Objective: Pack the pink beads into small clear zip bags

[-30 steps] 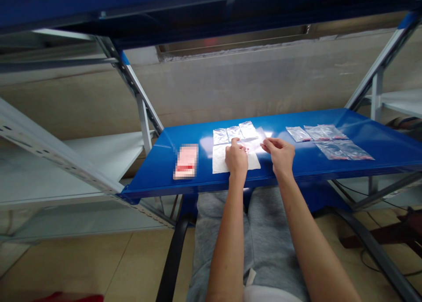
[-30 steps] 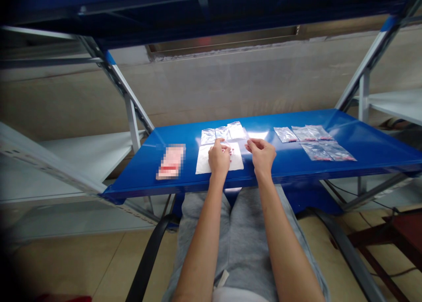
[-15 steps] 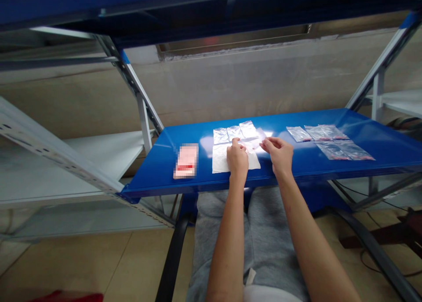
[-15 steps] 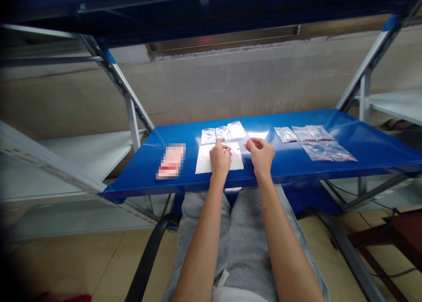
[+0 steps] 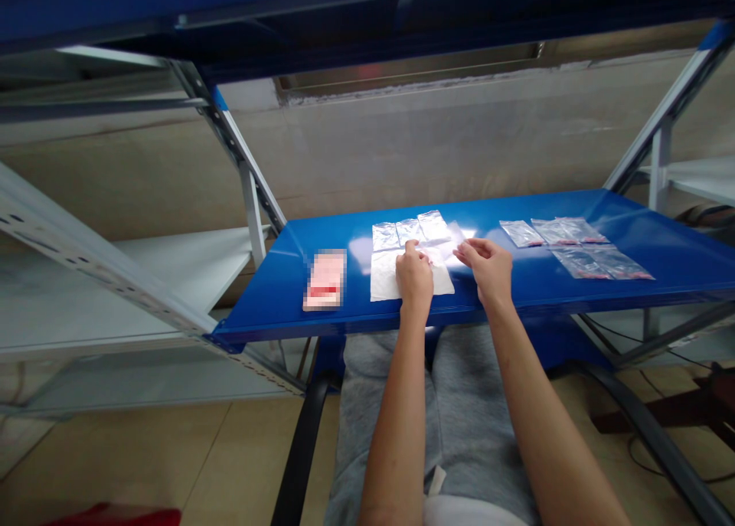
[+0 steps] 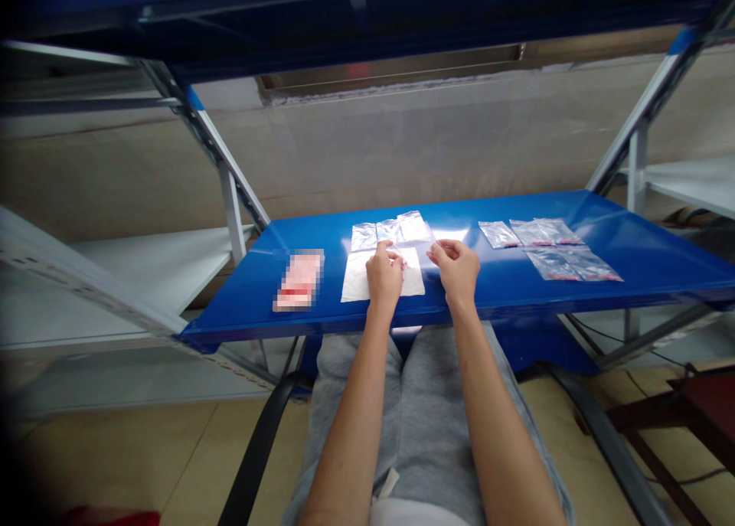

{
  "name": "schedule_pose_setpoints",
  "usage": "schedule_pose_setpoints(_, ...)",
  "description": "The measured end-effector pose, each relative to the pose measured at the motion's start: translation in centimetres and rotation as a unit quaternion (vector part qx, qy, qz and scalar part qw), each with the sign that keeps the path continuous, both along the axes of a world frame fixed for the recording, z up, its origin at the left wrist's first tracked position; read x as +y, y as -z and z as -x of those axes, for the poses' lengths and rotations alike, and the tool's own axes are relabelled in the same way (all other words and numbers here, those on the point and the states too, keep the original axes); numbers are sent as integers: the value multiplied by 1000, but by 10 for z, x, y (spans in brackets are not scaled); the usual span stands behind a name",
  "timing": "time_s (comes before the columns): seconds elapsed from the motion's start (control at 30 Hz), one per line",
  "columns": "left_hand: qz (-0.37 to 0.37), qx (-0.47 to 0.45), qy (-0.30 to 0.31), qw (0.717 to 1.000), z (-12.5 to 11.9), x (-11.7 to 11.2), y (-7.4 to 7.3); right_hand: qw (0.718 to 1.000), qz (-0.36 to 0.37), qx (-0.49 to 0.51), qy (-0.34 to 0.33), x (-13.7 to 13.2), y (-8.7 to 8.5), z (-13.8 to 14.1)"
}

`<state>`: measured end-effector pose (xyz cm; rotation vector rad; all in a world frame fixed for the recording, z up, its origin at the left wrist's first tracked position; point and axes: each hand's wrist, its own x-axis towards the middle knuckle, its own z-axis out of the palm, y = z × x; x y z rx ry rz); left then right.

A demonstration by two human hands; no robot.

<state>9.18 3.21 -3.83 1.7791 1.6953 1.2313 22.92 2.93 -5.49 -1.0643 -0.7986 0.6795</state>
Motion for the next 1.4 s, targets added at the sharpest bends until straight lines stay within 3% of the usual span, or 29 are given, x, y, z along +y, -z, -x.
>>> schedule_pose_setpoints(0.73,-4,1,-4,1000,0,-2,-3,1000,-6,-18,24,1,2,-6)
schedule_pose_setpoints(1.4,8,-29,13,999,4,0,1,996,-23,-85,-18,-5,-6,8)
